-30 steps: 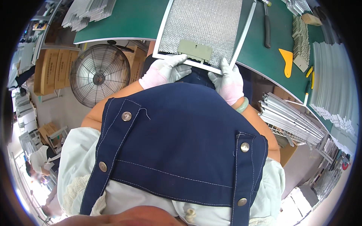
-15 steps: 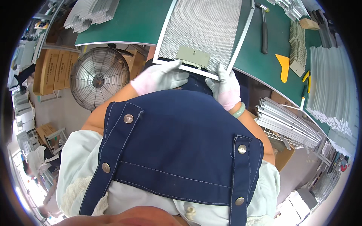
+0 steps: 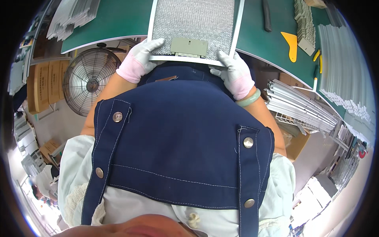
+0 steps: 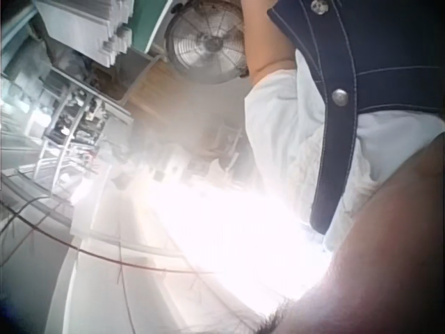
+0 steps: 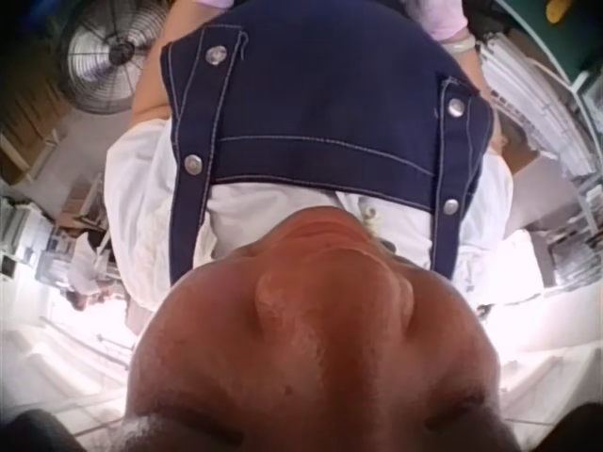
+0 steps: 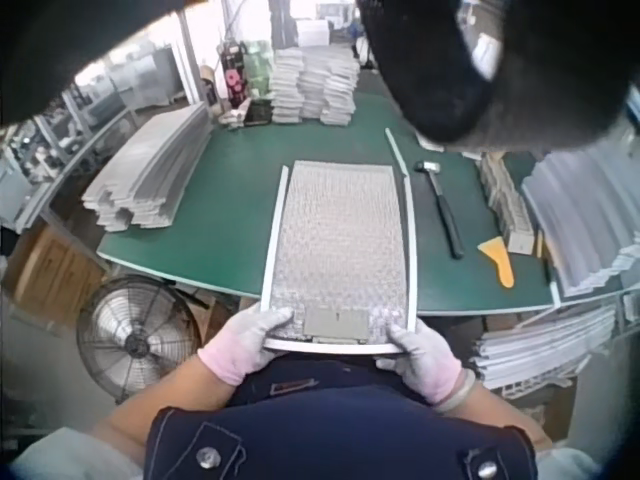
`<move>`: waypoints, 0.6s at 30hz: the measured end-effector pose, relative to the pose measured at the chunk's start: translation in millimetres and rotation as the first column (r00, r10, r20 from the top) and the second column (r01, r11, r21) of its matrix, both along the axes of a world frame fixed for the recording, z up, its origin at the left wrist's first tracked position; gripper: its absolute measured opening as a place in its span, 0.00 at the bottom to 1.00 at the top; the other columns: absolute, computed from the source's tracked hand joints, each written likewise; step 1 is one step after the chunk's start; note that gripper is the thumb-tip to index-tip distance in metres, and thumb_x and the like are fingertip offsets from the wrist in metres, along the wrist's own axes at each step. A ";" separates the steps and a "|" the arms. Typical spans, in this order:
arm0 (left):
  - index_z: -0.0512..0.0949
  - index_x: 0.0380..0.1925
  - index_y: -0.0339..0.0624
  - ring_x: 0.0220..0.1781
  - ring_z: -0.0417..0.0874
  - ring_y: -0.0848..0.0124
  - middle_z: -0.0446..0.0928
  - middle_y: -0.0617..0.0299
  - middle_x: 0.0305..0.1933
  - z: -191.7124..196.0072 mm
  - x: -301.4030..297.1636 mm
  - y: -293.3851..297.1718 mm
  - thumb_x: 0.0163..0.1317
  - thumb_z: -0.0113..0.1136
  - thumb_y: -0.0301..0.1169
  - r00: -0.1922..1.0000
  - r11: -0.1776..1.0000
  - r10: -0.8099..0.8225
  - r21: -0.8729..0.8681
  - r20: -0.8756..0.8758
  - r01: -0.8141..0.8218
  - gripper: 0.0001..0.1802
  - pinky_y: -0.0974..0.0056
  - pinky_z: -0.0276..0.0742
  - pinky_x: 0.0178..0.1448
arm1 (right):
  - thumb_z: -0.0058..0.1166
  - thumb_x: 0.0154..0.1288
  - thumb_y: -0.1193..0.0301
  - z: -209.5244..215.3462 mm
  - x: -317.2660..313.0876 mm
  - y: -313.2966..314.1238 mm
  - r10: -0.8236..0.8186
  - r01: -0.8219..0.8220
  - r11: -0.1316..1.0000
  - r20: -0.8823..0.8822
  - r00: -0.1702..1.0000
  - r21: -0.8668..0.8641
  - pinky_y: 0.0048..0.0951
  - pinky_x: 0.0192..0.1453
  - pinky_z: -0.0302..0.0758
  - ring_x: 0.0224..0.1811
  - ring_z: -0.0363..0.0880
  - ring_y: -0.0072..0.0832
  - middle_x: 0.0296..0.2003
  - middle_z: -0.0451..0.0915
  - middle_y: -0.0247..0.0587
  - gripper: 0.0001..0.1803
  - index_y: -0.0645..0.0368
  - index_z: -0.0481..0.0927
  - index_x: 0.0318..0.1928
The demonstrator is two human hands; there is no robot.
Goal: The person assembles rectangular metal frames by placing a mesh screen into a frame, inserting a plastic clip, and tapping the frame edges with a hammer to secure the components. They repeat this process for multiple units, stacking completed frames on the table.
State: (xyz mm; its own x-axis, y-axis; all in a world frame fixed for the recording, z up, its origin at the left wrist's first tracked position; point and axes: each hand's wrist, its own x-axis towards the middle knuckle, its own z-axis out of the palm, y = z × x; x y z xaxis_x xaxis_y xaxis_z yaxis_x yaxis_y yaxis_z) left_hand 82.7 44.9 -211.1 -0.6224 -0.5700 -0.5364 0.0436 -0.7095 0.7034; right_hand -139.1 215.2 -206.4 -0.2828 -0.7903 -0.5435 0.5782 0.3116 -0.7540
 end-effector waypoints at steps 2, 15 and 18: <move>0.75 0.53 0.40 0.52 0.82 0.64 0.78 0.57 0.52 -7.7 3.0 -0.7 0.66 0.62 0.33 0.998 0.997 0.024 0.076 -0.056 -0.020 0.17 0.56 0.80 0.58 | 0.53 0.72 0.64 2.3 -2.6 1.3 0.018 -0.017 0.999 -0.022 1.000 0.048 0.34 0.47 0.80 0.44 0.80 0.29 0.45 0.76 0.35 0.17 0.57 0.71 0.55; 0.74 0.57 0.37 0.55 0.82 0.66 0.79 0.54 0.53 -19.8 6.1 -6.1 0.59 0.66 0.20 0.958 0.937 -0.246 -0.291 -0.149 0.195 0.24 0.63 0.80 0.62 | 0.53 0.74 0.63 0.0 -8.4 1.6 -0.073 0.074 0.997 0.011 0.997 -0.013 0.21 0.27 0.71 0.25 0.74 0.20 0.33 0.73 0.32 0.12 0.56 0.70 0.49; 0.75 0.56 0.35 0.54 0.83 0.66 0.80 0.55 0.52 -10.6 0.1 8.2 0.65 0.60 0.22 0.982 0.983 -0.133 -0.145 -0.134 0.113 0.18 0.62 0.82 0.61 | 0.51 0.74 0.65 -2.5 -10.7 4.0 -0.108 0.111 0.992 0.056 0.993 -0.057 0.23 0.28 0.72 0.25 0.74 0.22 0.33 0.72 0.33 0.11 0.57 0.69 0.49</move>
